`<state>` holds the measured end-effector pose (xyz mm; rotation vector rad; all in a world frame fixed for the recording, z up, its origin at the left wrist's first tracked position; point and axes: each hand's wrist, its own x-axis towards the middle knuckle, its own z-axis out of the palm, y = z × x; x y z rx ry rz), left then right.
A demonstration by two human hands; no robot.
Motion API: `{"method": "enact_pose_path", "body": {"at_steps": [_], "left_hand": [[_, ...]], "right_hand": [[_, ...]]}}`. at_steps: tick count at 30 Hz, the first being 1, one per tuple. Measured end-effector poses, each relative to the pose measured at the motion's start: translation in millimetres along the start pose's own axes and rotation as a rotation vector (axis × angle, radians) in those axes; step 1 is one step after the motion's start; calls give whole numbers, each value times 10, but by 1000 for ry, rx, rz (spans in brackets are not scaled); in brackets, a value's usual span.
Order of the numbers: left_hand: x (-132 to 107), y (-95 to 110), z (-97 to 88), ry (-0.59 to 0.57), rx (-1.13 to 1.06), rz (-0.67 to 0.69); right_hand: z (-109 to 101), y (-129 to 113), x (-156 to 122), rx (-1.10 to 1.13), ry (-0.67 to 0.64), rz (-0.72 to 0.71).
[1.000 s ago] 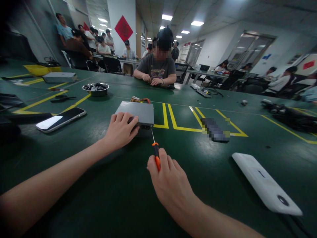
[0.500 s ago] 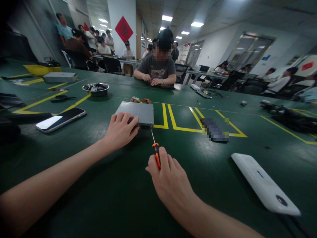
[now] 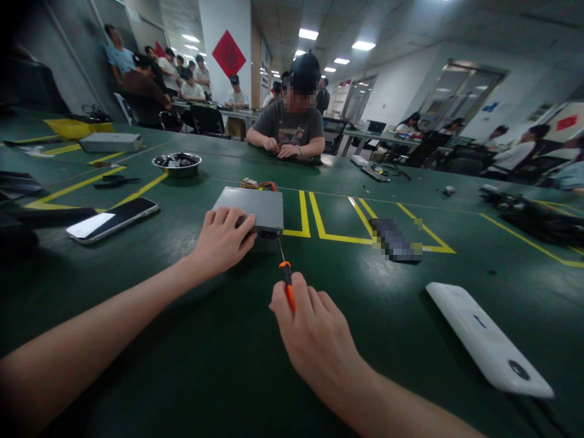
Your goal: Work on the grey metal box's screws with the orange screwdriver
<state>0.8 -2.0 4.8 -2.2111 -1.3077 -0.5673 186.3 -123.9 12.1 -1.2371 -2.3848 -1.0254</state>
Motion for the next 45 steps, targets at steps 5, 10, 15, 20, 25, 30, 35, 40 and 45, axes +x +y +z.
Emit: {"method": "enact_pose_path", "body": {"at_steps": [5,10,15,20,25,30,35,40,45], "left_hand": [[1,3,8,7,-33,-11],[3,6,14,-5,29,-2],[4,13,4,-13,25,-4],[7,16,1,-14,-22,-14],[6,14,19,-4,-16,-19],[1,17,14,-12,-15,-21],[3,23,-6,-16,-52,-31],[9,22,-10,-22,-18,-23],[12,32,-15,-33,-35,-34]], "right_hand": [[12,-60,-9,24,-41,-64],[31,-35,-9,-6,22,-49],[4,-4,9,3,-35,6],[21,-64,-20,-53,-59,-53],[67,-64,-25,-29,-12,-34],[119,-44,-1,37,27,51],[6,10,13,41,-33,63],[-58,18,18,113,64,2],[97,-8,53,152,44,-33]]}}
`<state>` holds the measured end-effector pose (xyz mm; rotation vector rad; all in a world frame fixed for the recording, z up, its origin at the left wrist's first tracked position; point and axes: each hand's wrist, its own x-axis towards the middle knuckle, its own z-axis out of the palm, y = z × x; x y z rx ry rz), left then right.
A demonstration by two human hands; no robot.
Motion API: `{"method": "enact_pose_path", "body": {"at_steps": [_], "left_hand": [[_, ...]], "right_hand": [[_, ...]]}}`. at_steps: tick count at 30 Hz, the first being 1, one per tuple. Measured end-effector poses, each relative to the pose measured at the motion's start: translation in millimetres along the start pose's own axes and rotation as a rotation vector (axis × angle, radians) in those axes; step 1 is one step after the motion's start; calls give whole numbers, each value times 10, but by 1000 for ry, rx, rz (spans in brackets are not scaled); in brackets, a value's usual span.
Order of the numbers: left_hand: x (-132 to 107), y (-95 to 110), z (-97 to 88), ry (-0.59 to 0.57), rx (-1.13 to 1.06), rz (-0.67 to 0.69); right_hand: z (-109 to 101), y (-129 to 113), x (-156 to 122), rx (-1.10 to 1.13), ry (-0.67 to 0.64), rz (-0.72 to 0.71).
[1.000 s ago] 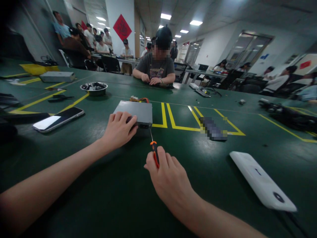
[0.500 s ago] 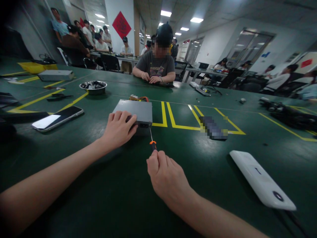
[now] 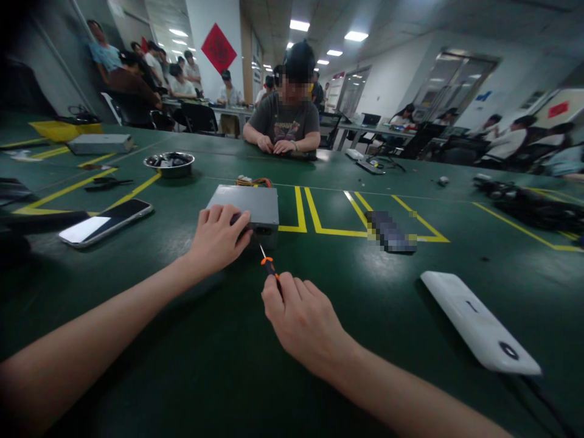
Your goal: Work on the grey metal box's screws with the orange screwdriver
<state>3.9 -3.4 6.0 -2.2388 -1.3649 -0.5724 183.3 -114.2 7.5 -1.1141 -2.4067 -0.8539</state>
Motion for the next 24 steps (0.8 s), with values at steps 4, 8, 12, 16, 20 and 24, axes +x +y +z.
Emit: {"method": "enact_pose_path", "body": {"at_steps": [4,8,12,16,20,24], "left_hand": [[-1,2,-8,-7,2,3],[-1,-6,-10,7,13,9],[-2,-11,-9,9,29,13],[-3,-6,1,14,-1,7],[-4,0,5,23,-22,3],[-4,6,-6,19,-6,6]], "right_hand": [[54,9,12,18,2,-4],[51,4,26,6,-11,0],[53,-6,38,-6,-18,9],[38,-33,42,-32,-18,25],[-19,-78,64,11,-29,-94],[-27,-156,83,47,-44,-150]]}}
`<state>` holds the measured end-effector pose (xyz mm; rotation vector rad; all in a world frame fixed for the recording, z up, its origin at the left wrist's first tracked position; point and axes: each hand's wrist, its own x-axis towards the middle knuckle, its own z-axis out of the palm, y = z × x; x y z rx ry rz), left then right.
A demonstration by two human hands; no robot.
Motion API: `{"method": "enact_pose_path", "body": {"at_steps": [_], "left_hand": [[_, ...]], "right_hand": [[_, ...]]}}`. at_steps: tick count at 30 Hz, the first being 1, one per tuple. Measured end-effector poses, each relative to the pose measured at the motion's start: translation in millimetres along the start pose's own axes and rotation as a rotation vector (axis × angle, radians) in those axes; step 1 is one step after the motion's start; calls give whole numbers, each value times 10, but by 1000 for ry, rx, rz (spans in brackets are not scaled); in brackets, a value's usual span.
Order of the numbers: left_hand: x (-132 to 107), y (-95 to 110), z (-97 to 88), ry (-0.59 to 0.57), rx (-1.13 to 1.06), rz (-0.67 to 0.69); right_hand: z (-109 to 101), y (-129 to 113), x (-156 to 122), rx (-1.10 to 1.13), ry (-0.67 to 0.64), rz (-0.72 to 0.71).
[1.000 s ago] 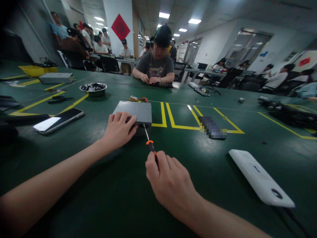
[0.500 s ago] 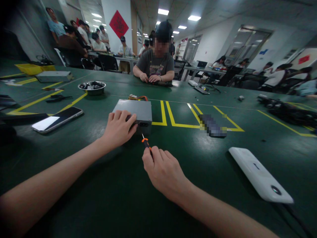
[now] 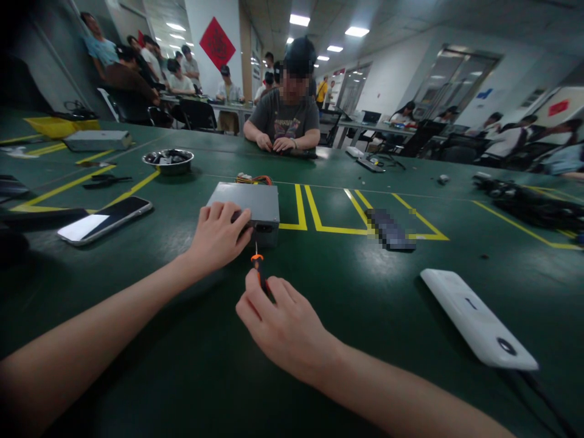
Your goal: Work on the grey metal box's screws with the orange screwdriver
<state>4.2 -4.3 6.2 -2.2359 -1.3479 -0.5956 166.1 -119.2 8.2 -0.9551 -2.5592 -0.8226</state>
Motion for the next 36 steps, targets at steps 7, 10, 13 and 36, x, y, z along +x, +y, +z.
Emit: {"method": "enact_pose_path", "body": {"at_steps": [7,10,13,36], "left_hand": [[0,7,-8,12,60,19],[2,2,2,13,67,19],[-2,0,5,5,38,12],[-2,6,-4,8,38,16]], "right_hand": [[47,-36,-12,-91,-9,73],[13,10,-11,-95,21,103],[-12,-3,-1,-84,-5,141],[-3,10,5,-109,51,25]]}}
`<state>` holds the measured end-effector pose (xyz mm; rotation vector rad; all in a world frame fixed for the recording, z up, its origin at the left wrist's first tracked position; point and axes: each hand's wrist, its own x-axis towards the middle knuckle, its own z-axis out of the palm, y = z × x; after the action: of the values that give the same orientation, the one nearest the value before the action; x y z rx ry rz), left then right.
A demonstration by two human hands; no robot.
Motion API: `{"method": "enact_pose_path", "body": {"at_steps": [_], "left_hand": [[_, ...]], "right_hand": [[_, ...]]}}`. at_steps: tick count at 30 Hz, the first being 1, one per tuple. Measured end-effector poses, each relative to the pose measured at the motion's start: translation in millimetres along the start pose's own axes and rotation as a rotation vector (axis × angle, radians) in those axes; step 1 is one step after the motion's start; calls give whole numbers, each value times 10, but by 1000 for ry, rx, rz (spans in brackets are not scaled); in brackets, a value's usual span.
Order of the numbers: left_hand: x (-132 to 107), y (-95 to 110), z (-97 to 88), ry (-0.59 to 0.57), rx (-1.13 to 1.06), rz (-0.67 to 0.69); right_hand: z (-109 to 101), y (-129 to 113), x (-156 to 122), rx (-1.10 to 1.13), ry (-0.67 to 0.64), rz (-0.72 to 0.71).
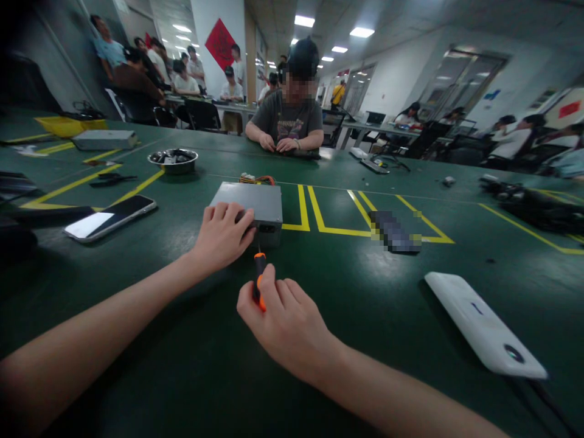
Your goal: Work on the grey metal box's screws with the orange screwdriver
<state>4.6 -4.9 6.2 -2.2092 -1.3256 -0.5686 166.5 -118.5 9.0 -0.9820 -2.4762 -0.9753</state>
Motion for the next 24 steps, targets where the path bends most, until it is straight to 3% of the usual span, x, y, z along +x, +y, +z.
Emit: {"method": "enact_pose_path", "body": {"at_steps": [4,10,17,24], "left_hand": [[-3,0,8,4,-25,-7],[-10,-4,12,-2,20,2],[-4,-10,13,0,20,1],[-3,-6,12,9,-10,1]], "right_hand": [[10,-23,-10,12,-64,94],[9,-62,-11,13,-36,-3],[21,-30,-17,14,-54,103],[7,-43,-6,-20,-33,-2]]}}
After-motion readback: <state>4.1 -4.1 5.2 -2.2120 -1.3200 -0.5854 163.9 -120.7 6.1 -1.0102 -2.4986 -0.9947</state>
